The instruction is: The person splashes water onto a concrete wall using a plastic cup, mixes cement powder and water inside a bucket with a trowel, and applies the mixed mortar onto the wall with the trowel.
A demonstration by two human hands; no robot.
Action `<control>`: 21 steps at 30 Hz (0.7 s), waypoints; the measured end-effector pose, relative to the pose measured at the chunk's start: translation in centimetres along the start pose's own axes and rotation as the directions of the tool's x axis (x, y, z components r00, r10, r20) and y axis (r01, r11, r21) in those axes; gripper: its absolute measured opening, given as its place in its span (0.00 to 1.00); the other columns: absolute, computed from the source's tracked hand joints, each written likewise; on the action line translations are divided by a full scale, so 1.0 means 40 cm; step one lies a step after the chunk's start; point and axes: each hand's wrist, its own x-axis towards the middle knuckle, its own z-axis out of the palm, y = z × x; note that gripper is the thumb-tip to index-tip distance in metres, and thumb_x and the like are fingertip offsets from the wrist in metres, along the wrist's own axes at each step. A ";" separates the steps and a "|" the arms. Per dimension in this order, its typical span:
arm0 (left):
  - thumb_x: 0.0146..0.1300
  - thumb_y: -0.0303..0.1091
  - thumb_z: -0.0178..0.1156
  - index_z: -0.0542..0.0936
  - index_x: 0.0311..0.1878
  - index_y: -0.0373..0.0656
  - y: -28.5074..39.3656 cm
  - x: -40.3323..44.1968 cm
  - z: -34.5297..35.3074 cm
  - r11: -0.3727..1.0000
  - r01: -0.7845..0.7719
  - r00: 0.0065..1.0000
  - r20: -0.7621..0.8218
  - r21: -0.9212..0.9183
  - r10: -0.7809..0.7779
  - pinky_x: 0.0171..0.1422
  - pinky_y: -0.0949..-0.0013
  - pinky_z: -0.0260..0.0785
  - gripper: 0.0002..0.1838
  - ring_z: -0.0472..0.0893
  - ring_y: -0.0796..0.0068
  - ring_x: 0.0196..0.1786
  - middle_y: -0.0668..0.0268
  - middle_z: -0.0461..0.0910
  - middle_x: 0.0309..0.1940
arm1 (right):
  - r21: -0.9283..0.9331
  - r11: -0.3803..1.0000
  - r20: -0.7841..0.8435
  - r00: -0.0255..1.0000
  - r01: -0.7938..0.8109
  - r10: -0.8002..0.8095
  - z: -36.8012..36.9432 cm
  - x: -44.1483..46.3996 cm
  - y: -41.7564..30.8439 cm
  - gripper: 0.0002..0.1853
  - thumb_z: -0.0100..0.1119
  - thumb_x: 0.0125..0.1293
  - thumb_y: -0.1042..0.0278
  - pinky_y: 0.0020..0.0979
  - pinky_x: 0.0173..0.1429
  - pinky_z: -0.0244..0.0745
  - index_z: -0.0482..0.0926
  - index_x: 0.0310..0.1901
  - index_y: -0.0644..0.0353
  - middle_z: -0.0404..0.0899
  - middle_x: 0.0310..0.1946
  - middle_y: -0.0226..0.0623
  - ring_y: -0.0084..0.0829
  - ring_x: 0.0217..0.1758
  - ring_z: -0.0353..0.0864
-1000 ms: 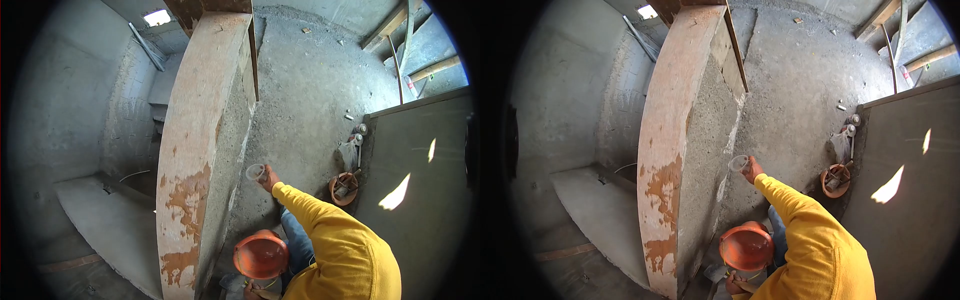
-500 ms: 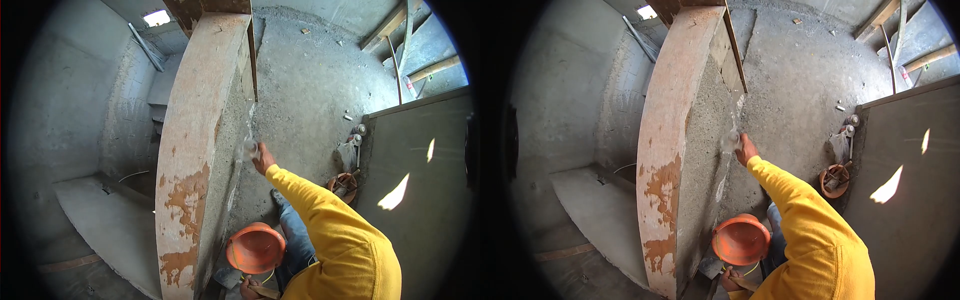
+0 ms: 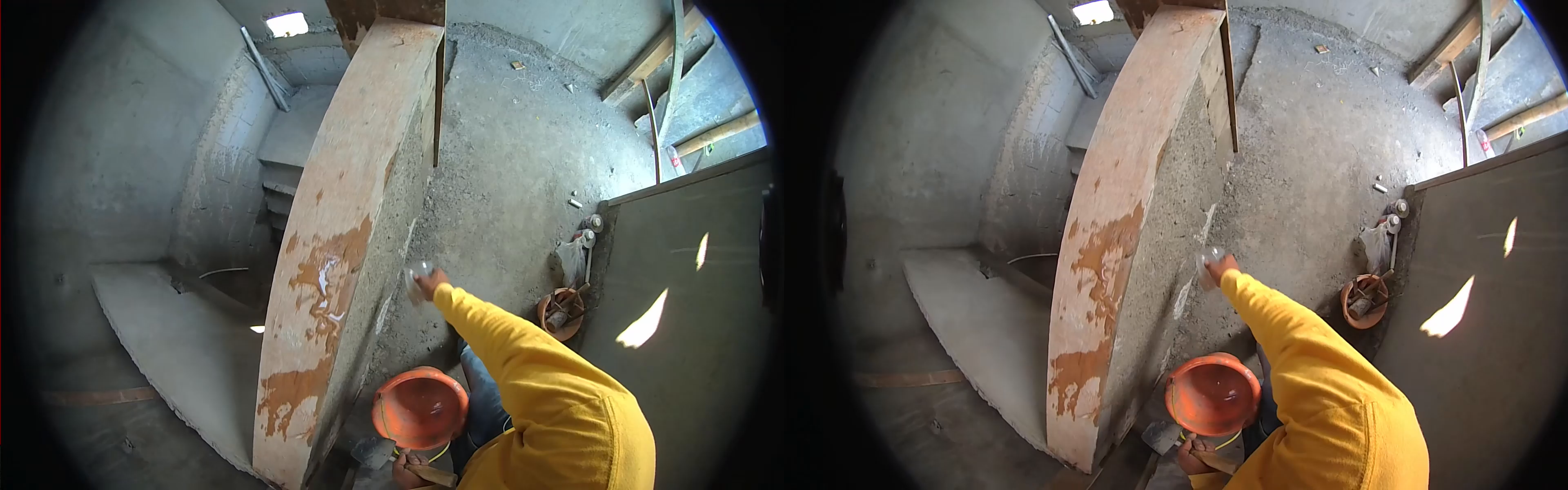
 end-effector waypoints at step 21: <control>0.69 0.32 0.51 0.76 0.41 0.37 0.099 -0.355 -0.065 0.991 -0.065 0.979 0.184 -0.116 0.086 0.28 0.66 0.72 0.08 0.75 0.69 0.23 0.64 0.73 0.21 | -0.392 0.374 0.875 0.466 0.840 -0.129 0.187 -0.904 0.454 0.21 0.64 0.65 0.66 0.45 0.52 0.82 0.76 0.59 0.58 0.86 0.43 0.51 0.49 0.45 0.87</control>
